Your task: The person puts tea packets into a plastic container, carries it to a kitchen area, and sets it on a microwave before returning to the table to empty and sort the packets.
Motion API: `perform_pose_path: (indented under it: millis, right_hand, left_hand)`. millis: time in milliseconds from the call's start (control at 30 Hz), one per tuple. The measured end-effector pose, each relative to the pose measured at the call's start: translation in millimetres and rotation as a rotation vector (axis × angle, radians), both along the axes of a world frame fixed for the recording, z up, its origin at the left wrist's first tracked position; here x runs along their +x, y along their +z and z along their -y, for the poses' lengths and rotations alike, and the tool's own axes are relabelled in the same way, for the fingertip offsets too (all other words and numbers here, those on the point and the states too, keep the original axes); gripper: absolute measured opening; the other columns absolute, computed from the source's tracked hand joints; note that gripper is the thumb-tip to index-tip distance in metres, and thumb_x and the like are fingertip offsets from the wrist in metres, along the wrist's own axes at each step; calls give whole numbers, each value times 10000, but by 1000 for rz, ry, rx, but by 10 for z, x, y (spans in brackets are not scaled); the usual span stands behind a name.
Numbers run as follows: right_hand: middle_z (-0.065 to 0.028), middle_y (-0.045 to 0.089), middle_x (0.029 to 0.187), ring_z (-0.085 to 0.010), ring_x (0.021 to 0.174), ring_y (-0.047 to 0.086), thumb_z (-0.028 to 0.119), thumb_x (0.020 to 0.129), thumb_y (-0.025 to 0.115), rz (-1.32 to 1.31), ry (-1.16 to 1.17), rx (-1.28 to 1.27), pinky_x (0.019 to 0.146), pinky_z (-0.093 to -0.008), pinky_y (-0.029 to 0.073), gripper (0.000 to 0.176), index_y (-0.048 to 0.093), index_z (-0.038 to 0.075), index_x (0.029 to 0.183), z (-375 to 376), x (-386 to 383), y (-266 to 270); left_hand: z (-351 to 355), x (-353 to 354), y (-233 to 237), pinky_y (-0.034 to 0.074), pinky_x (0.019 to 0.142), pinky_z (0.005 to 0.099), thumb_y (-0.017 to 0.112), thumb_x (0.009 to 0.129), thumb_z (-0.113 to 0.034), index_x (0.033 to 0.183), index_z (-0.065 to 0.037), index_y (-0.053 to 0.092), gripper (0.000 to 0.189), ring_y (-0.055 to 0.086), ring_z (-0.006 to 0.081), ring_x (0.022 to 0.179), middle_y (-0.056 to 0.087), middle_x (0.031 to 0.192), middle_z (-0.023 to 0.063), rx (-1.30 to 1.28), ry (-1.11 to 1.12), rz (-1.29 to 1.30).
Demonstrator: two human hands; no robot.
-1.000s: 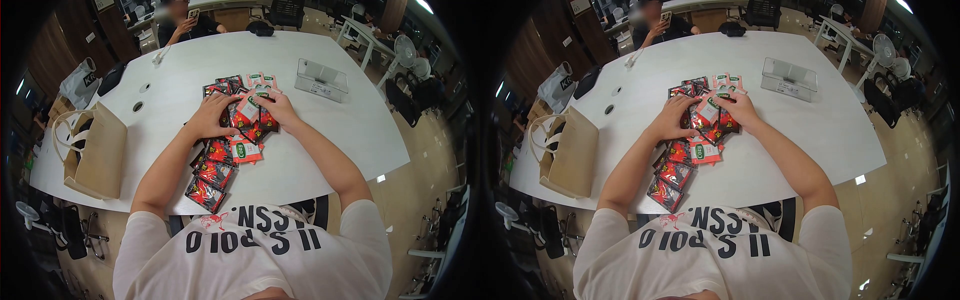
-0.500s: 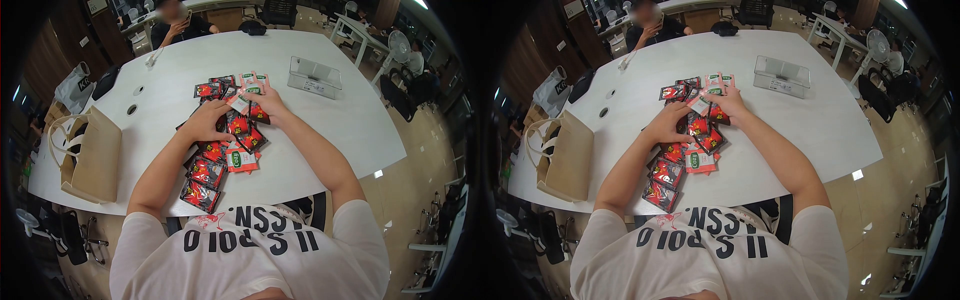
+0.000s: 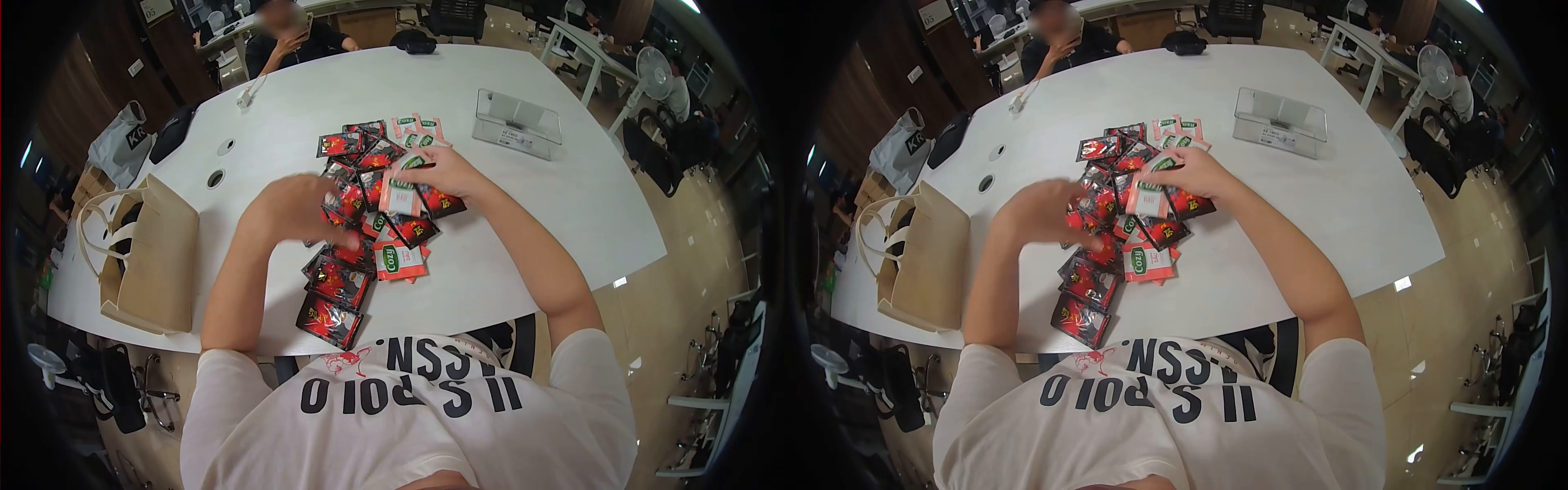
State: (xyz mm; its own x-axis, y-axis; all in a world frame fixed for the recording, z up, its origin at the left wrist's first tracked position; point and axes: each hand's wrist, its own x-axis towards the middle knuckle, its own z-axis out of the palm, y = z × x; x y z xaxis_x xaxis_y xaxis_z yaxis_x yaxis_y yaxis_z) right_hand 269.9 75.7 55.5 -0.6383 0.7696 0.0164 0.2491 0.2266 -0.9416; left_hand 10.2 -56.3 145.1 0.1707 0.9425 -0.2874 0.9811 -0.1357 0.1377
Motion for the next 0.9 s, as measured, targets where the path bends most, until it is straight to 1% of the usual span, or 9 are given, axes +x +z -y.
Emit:
perform_pose_path:
  millis: [33, 133, 233, 333, 467, 567, 633, 733, 900]
  right_hand:
    - [-100, 758, 1146, -189, 1136, 691, 396, 817, 897, 83, -48, 69, 983, -316, 506, 524, 743, 6, 1132, 41, -18, -51]
    - [-257, 669, 1303, -309, 1240, 648, 645, 685, 898, 445, 56, 182, 1036, -363, 504, 1039, 593, -110, 1329, 150, -51, 41]
    - [-314, 647, 1308, -359, 1208, 666, 737, 608, 885, 666, -23, 238, 991, -390, 536, 1167, 567, -149, 1297, 171, -138, -198]
    - [-324, 643, 1294, -373, 1177, 674, 734, 600, 889, 668, -11, 313, 958, -402, 551, 1161, 562, -164, 1259, 226, -238, -174]
    - [-259, 679, 1240, -327, 1117, 691, 685, 619, 911, 510, -101, 290, 968, -378, 535, 1152, 511, -159, 1293, 205, -336, -303]
    - [-197, 703, 1245, -272, 1120, 688, 542, 648, 965, 458, -120, 192, 977, -353, 528, 1069, 493, -130, 1332, 189, -353, -310]
    - [-153, 726, 1213, -232, 1103, 692, 423, 680, 975, 328, -153, 149, 967, -341, 530, 926, 539, -104, 1305, 116, -356, -470]
    - [-102, 753, 1154, -185, 1073, 699, 292, 735, 959, 163, -132, 15, 952, -325, 533, 702, 627, -57, 1245, 184, -348, -374]
    - [-74, 762, 1123, -141, 1032, 699, 219, 809, 908, 26, -58, -73, 937, -307, 534, 447, 731, 14, 1164, 277, -324, -255]
  left_hand:
    - [141, 61, 28, 547, 908, 425, 909, 520, -706, 1374, 14, 600, 1159, 709, 329, 1045, 727, 1110, 169, -50, -20, -58]
    - [604, 179, -273, 583, 793, 425, 942, 440, -664, 1254, -1, 605, 1102, 738, 329, 943, 713, 987, 177, -29, -159, -159]
    - [879, 74, -551, 584, 812, 462, 947, 480, -656, 1358, 6, 526, 1178, 723, 371, 965, 642, 1089, 196, 88, -170, -122]
    - [876, -76, -671, 572, 877, 465, 912, 604, -643, 1414, 33, 505, 1132, 692, 377, 1039, 616, 1156, 194, 142, -93, 22]
    - [826, -258, -785, 534, 967, 448, 858, 706, -645, 1405, 54, 534, 1040, 608, 368, 1195, 598, 1264, 206, 211, -71, 46]
    - [782, -321, -936, 514, 1002, 469, 840, 715, -669, 1409, 62, 529, 1055, 570, 382, 1253, 581, 1332, 232, 291, -65, 61]
    - [716, -412, -1142, 500, 1023, 485, 831, 719, -685, 1424, 71, 516, 1080, 548, 392, 1284, 566, 1372, 243, 409, -98, 82]
    - [860, -283, -889, 471, 1089, 466, 848, 753, -593, 1477, 14, 497, 1007, 526, 395, 1319, 544, 1431, 226, 409, -124, 125]
    - [816, -227, -928, 501, 1045, 466, 836, 810, -407, 1515, -46, 481, 868, 551, 384, 1277, 575, 1369, 210, 382, -133, 71]
